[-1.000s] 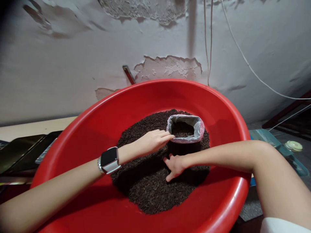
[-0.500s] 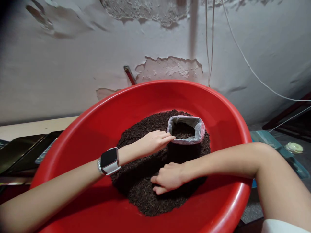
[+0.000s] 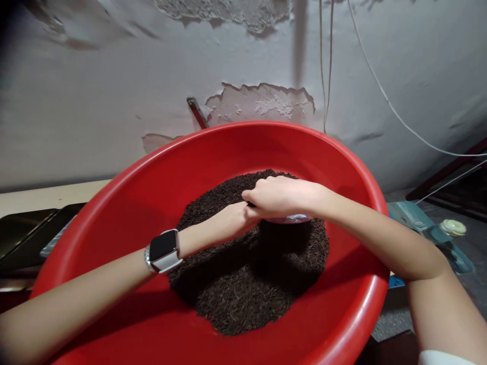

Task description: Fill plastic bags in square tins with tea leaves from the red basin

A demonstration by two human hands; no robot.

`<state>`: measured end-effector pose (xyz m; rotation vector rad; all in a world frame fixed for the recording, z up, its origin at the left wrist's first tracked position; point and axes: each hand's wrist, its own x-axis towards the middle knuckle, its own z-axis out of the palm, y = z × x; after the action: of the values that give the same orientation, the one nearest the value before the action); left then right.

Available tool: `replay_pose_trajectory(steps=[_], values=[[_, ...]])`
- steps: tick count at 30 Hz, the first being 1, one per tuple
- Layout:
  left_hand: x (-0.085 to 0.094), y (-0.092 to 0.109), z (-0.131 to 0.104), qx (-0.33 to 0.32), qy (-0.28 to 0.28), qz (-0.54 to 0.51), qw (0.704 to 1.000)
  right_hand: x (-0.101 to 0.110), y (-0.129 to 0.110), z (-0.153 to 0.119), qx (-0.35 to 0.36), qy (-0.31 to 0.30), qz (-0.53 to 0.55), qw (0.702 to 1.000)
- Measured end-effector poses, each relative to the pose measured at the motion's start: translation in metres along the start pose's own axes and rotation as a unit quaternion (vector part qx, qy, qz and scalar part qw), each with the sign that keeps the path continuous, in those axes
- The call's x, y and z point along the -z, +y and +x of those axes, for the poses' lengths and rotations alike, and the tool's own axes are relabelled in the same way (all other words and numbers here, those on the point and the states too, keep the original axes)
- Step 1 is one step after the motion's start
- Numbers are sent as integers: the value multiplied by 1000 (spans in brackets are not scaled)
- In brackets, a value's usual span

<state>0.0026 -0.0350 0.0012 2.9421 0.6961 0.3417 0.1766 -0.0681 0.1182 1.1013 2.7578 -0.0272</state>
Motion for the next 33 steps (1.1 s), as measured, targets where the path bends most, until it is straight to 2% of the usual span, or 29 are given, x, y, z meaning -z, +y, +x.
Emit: replay_pose_trajectory(steps=[4, 7, 11, 18, 22, 33], values=[[12, 8, -2, -35, -24, 90, 995, -5, 18, 4, -106, -19, -43, 993], [15, 11, -2, -35, -34, 113, 992, -7, 24, 6, -144, -18, -72, 987], [13, 10, -1, -36, -38, 103, 993, -5, 24, 5, -141, -11, -77, 987], [14, 9, -3, -42, -34, 96, 994, -10, 18, 7, -109, 63, -106, 986], [13, 8, -3, -44, -30, 94, 994, -11, 17, 9, -96, 79, -107, 986], [11, 9, -2, -34, -29, 110, 993, -29, 32, 19, -111, 27, -33, 993]])
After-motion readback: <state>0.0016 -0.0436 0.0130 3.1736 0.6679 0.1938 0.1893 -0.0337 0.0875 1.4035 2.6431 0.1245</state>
